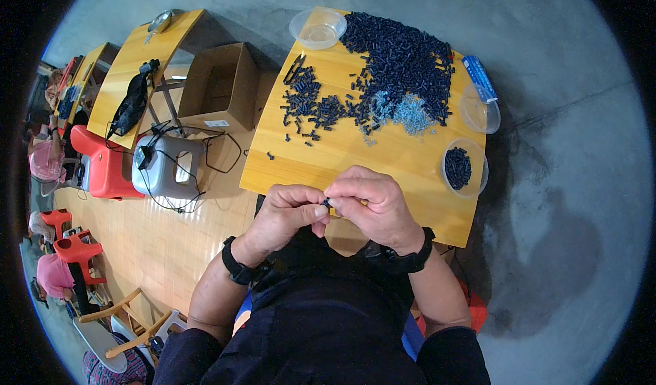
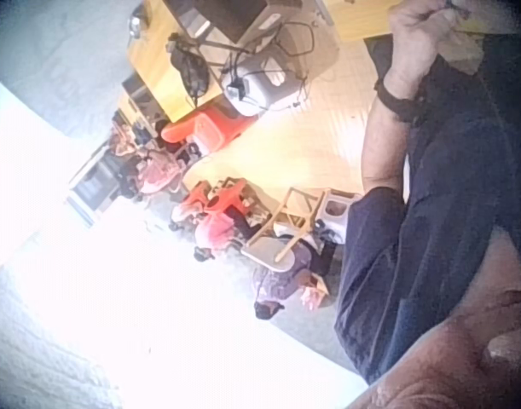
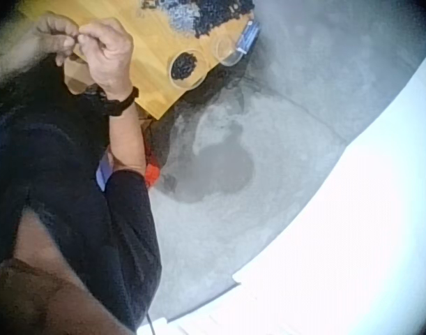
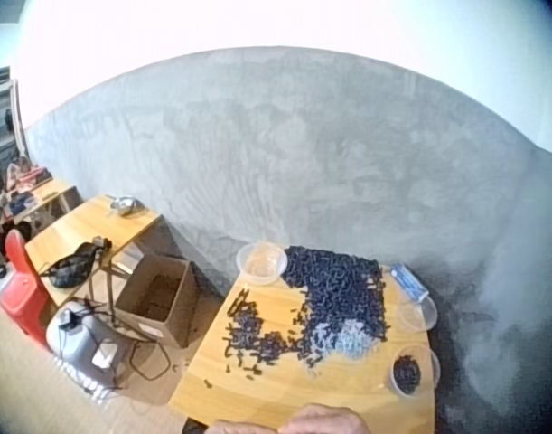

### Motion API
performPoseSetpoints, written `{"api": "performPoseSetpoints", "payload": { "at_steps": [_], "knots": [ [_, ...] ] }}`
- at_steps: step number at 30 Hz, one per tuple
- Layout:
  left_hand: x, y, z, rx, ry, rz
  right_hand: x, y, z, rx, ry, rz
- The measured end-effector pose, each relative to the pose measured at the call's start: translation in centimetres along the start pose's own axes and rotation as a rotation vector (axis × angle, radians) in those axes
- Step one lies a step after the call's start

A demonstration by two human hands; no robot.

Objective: Assembling small plastic components at a workshop table.

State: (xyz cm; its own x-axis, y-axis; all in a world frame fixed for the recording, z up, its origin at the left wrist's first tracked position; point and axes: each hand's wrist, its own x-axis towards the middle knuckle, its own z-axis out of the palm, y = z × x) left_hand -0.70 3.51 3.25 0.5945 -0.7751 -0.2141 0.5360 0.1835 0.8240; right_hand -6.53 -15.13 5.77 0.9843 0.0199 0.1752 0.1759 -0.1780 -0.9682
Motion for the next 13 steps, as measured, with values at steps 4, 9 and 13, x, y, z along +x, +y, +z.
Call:
{"api": "performPoseSetpoints", "payload": {
  "at_steps": [4,9,13],
  "knots": [
    [0.1,0.0,0.1,-0.108,-0.019,-0.038,0.2,-0.3,-0.3,0.001,-0.038,-0.031],
    [-0.3,0.1,-0.1,-0.103,-0.062,-0.078,0.4,-0.6,-0.9,0.011,-0.144,-0.088],
    [-0.6,0.6,0.3,-0.074,-0.074,-0.111,0.3,-0.7,-1.2,-0.006,-0.188,-0.148]
  ]
}}
